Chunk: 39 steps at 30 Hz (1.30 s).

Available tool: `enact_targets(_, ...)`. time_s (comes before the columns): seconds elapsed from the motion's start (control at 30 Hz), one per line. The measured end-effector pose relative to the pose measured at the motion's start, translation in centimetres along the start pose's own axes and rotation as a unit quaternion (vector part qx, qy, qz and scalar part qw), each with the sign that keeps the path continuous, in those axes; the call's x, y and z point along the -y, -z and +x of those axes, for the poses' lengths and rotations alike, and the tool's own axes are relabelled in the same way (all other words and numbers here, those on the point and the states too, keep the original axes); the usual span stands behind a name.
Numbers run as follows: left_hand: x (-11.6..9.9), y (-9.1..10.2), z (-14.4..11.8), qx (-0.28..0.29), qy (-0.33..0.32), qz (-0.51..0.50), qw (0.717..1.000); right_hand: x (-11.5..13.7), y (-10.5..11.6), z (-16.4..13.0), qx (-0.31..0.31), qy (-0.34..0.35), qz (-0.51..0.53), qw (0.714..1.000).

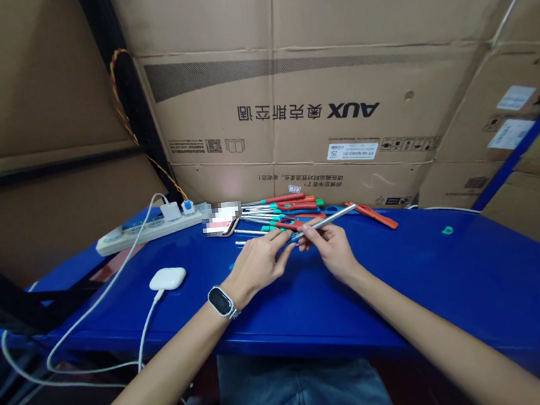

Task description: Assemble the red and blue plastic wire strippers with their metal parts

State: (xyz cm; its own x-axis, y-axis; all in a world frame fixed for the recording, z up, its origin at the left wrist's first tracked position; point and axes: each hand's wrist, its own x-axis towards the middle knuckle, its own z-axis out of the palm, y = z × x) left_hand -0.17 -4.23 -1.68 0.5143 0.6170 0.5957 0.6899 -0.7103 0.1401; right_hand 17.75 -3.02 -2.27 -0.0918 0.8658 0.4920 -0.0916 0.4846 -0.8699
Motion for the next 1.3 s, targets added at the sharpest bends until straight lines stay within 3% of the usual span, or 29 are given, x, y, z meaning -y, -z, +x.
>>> enact_targets(0.2,-0.1,-0.1,0.0,0.017,0.012,0.033,0.999,0.1,0.2,0.0,0.012,-0.014,-0.005,1.0)
enact_targets(0.67,0.5,0.2,0.1,0.029,-0.003,-0.141,0.99,0.1,0.4,0.0,0.06,-0.007,-0.045,0.997)
enact_targets(0.87,0.7,0.0,0.0,0.013,-0.005,-0.053,0.999,-0.1,-0.3,0.0,0.005,-0.024,-0.014,1.0)
enact_targets(1.1,-0.2,0.0,0.0,0.027,0.016,0.073,0.997,-0.7,-0.4,-0.1,-0.015,-0.056,0.012,0.998)
enact_targets(1.3,-0.4,-0.1,0.0,0.016,0.014,0.073,0.997,-0.4,-0.7,-0.3,-0.033,-0.068,0.027,0.997)
